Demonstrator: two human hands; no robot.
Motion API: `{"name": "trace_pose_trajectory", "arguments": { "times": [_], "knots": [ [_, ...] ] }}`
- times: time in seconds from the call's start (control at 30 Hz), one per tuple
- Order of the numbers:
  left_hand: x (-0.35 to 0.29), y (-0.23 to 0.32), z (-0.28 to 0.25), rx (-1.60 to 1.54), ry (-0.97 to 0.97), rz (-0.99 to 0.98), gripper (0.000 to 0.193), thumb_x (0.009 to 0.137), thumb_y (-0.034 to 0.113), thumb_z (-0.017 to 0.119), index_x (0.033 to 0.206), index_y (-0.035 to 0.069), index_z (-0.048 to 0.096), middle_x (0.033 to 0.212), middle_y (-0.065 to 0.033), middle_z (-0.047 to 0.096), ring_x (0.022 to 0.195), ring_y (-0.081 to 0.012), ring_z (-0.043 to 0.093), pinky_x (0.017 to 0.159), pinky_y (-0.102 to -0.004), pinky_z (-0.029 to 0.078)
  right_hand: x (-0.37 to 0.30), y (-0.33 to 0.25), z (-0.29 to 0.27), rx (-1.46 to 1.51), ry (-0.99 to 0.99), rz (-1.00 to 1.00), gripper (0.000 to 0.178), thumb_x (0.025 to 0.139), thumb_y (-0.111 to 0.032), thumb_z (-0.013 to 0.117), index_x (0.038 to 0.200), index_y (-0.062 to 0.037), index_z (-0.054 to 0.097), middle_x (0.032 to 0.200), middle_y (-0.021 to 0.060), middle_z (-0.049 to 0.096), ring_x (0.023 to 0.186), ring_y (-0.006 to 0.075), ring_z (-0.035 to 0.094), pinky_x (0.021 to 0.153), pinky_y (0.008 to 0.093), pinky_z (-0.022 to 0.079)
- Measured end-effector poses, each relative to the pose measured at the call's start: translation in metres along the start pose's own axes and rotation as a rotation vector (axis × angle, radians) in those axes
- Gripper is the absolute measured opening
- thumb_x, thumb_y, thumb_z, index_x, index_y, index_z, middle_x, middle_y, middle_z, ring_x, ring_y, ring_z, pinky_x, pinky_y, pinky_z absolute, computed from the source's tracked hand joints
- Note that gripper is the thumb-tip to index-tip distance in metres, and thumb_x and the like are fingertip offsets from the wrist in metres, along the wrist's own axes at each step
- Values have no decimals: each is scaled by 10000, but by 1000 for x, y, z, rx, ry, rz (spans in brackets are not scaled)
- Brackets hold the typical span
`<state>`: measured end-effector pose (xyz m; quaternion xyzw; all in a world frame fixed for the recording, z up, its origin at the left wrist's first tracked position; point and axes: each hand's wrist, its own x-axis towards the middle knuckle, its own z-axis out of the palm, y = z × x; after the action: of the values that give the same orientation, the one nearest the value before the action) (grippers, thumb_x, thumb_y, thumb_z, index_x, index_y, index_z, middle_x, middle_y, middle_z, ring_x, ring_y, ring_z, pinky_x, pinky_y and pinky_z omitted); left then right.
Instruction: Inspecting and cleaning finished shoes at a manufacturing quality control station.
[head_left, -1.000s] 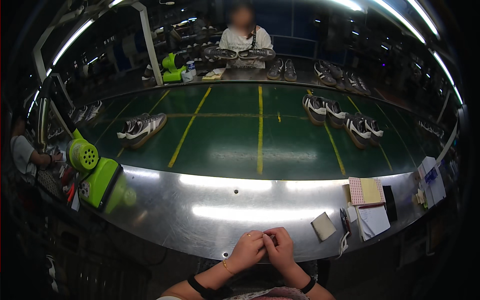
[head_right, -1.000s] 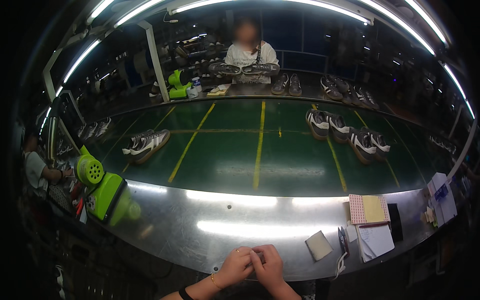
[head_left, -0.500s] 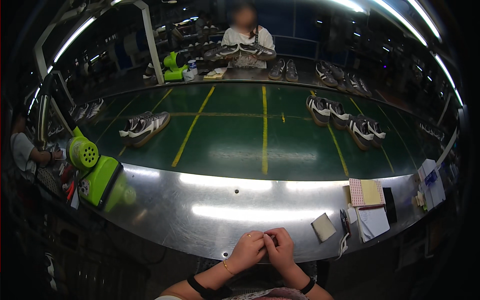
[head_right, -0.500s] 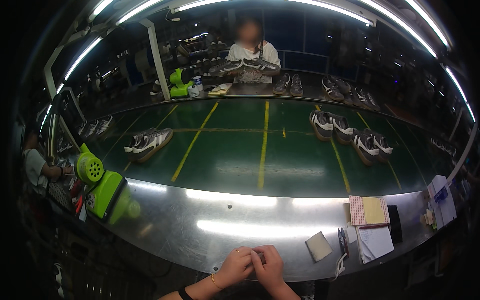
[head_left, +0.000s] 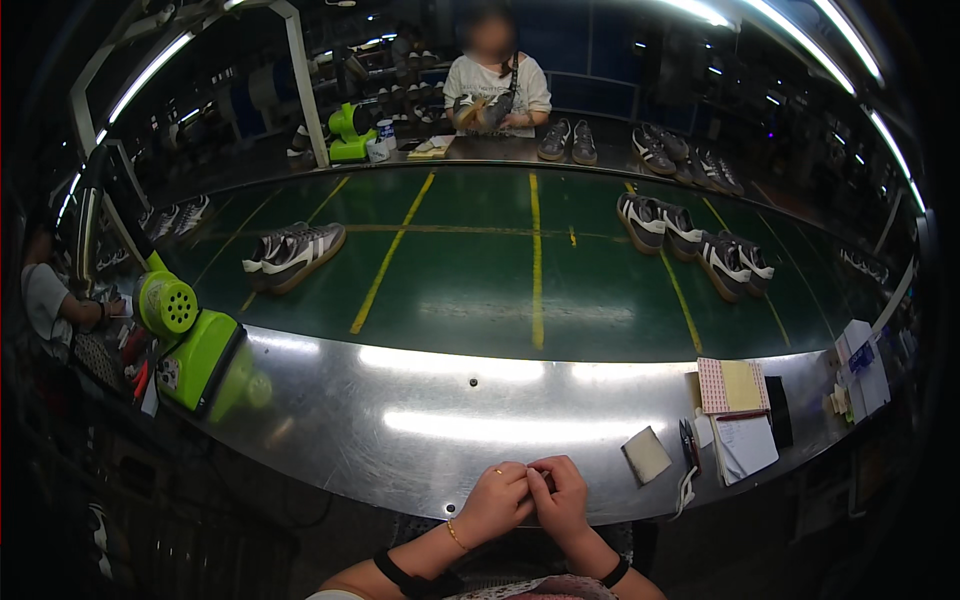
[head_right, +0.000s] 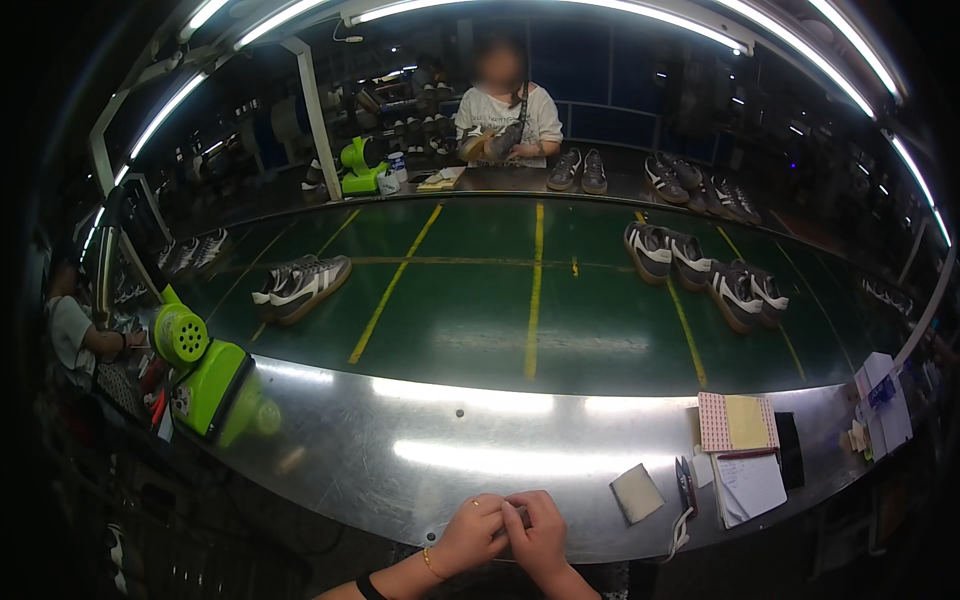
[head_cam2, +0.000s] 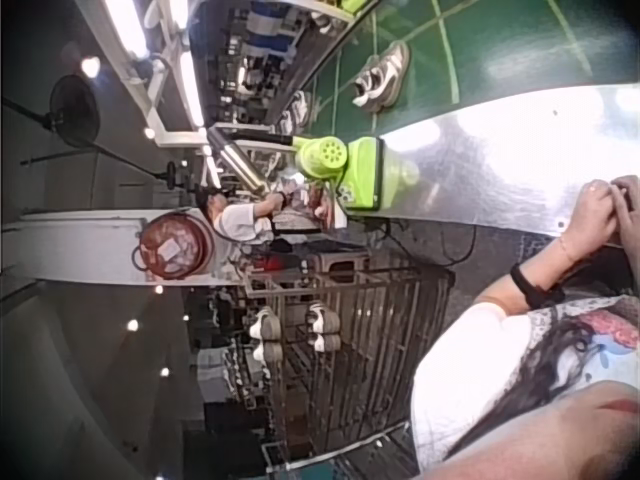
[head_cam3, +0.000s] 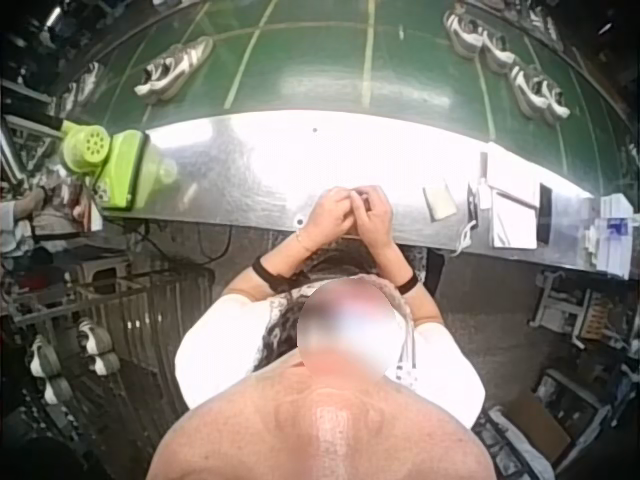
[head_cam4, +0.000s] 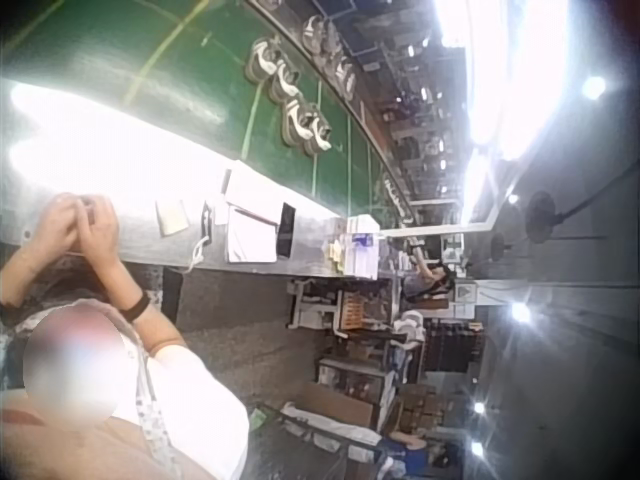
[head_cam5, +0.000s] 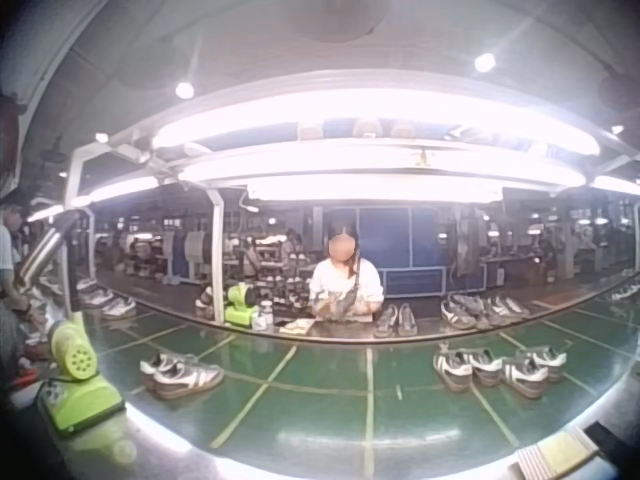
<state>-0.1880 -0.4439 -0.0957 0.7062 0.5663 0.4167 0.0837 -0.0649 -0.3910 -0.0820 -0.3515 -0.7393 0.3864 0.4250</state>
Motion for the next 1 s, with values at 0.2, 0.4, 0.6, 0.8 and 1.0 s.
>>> {"name": "trace_pose_trajectory", "arguments": {
  "times": [0.2,0.4,0.6,0.8,1.0],
  "knots": [
    [0,-2,-1,-19,8,27,187,704,108,655,853,-1,623,843,-120,593,810,-296,590,732,-390,472,0,0,1,5,-1,-16,92,817,-112,626,838,-23,615,802,111,596,623,227,572,572,316,465],
    [-2,-1,-2,-12,0,25,190,706,114,658,856,2,625,841,-119,591,807,-294,587,737,-391,469,1,-3,1,14,-21,33,89,817,-109,624,834,-22,615,802,113,596,635,234,575,577,320,466],
    [-4,-3,-6,-4,-5,17,189,715,126,659,862,11,626,854,-112,595,838,-283,589,771,-387,459,0,-1,8,-14,17,-65,90,819,-111,618,834,-22,615,794,111,589,613,227,569,565,318,462],
    [-6,-5,-7,-4,-10,10,190,717,125,656,871,16,628,862,-109,599,840,-281,593,773,-384,463,1,-7,8,-4,12,-27,89,820,-110,617,831,-22,613,793,114,589,609,226,568,559,319,461],
    [-5,-5,-8,-14,-8,11,183,705,119,660,847,11,620,830,-111,586,812,-284,587,757,-387,465,1,-5,8,-22,16,-63,87,820,-108,620,833,-23,614,797,110,589,599,218,564,552,315,460]
  ]
}}
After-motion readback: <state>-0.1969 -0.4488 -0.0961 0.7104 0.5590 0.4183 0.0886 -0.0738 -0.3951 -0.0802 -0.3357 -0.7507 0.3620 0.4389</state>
